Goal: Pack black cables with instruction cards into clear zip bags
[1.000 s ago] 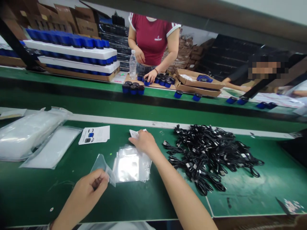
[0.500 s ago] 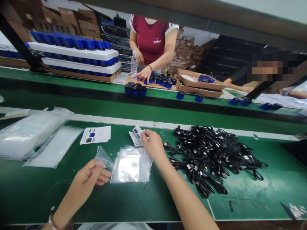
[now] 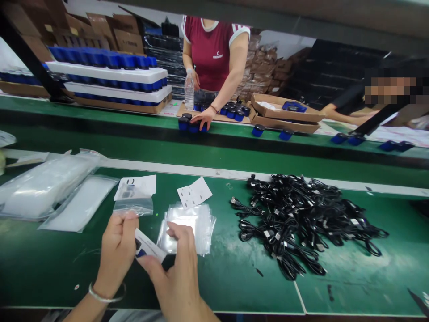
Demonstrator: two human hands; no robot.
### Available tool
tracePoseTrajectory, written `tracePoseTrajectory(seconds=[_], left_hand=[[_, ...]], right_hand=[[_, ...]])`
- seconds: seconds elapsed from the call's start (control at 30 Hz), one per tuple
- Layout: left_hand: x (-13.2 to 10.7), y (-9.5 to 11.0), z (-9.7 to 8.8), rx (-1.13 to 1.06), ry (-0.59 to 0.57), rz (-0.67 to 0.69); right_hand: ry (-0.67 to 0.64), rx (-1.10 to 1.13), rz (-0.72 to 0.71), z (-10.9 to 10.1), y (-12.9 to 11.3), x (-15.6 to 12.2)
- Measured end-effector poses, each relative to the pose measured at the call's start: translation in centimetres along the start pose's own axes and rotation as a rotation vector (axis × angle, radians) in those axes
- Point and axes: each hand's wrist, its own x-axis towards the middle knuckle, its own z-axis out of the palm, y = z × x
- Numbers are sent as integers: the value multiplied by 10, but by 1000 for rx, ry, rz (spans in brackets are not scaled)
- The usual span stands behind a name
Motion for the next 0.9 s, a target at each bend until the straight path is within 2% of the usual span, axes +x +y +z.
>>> tracePoseTrajectory(seconds=[0.03,0.1,0.13,0.17,0.2,0.23,0.3,0.33,0.37,0.43,0.53,0.63,0.73,0.8,0.9], left_hand=[[1,0,0,18,10,12],[2,-1,-1,51,0,28],[2,-2,-2,66,-20,34],[2,-3,-3,82,-44,37],[2,-3,-3,100,-72,40],[1,-4,-4,121,-95,45],[0,-3,-6,161,-134,63],[-1,-2,-6,175,-154,77],[-3,-1,-6,185,-179,98],[-6,1,-6,226,-221,158],[-13,3,-4,349,-234,293],[-20,1,-1,472,-231,509],[-27,-1,3,544,-297,704],[-30,-2,3,549,-333,749],[-31,-5,-2,502,-311,770]], right_hand=[[-37,88,89,2,1,-2],[-226,220,284,4,3,-5],[-306,224,339,3,3,-6],[-333,181,337,2,4,-5],[-304,106,268,-1,4,-4],[-228,19,136,-5,4,-2],[-63,-129,-212,-13,4,1],[-22,-182,-363,-17,4,3],[-1,-232,-467,-20,5,4],[10,-348,-545,-22,7,6],[-13,-482,-458,-21,12,7],[-76,-532,-302,-19,14,7],[-173,-550,-119,-25,9,8],[-295,-481,-40,-34,2,10],[-464,-308,-46,-49,-10,11]])
